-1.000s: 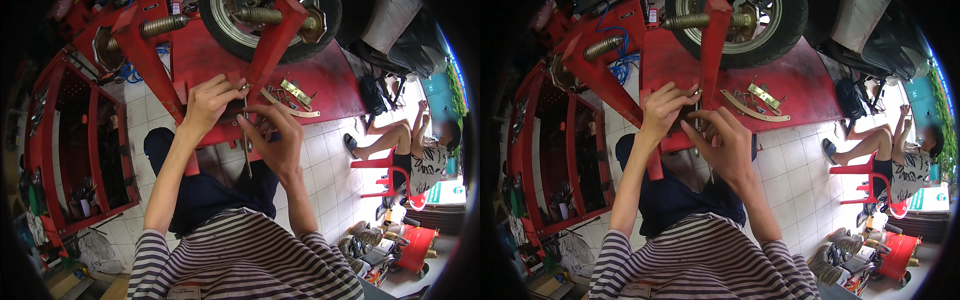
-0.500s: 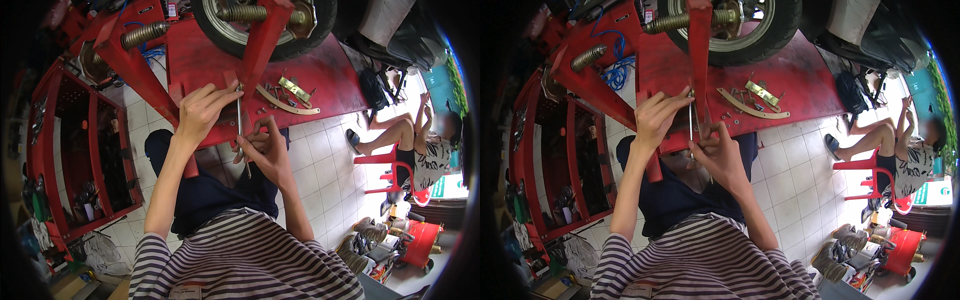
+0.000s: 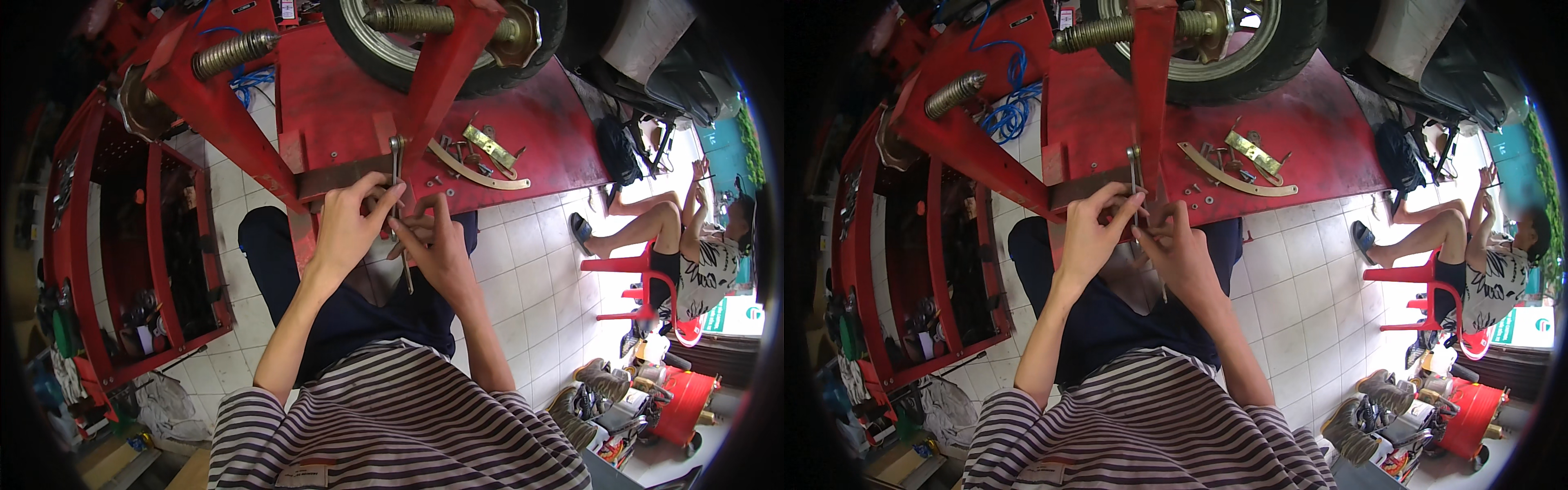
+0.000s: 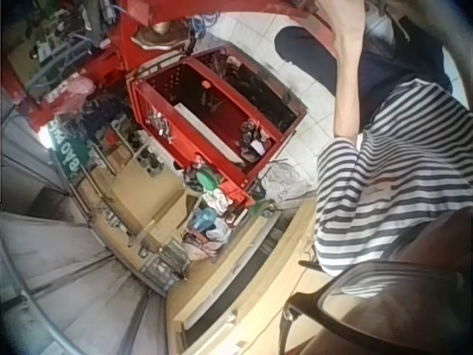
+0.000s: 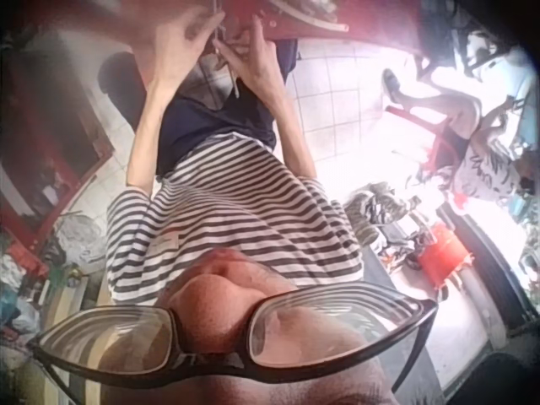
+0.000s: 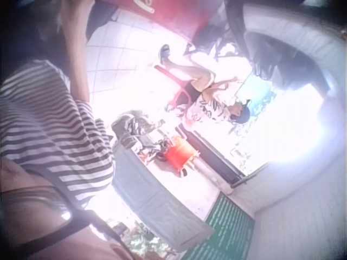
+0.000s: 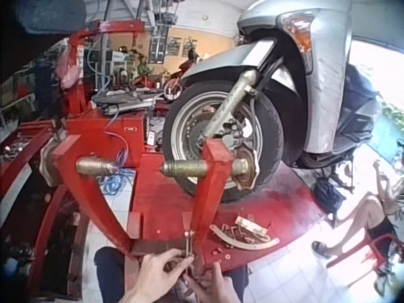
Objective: The person removes a bolt and nut from a red metal frame using a wrench and by hand, wipes a metal component with a cloth, and then aligns and reinstalls the bolt and nut onto the frame.
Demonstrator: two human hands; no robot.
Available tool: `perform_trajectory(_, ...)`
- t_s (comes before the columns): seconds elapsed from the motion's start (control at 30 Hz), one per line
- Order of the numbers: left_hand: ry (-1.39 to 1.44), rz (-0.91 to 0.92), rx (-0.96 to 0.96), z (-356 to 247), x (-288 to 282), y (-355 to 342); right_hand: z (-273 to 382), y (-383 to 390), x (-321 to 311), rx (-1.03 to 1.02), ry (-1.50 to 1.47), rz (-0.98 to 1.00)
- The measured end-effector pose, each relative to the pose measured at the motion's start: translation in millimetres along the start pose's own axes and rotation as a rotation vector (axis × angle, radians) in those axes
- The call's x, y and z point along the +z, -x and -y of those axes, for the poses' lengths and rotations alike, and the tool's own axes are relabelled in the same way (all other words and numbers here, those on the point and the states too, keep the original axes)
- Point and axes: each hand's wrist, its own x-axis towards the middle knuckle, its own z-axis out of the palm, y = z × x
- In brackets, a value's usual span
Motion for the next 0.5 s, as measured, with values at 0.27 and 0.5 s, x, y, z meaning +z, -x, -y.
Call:
perform_trajectory(0.27, -0.029, -0.032, 0.027, 6.7, 0.4, -3.8, 8.5, 9.6, -11.4, 0.088, 0.095, -0.075)
perform_trajectory(0.5, -0.002, -0.021, -0.035, 2.9, -0.1, -4.5, 32.5, 21.3, -44.0, -0.004, 0.425, 0.267)
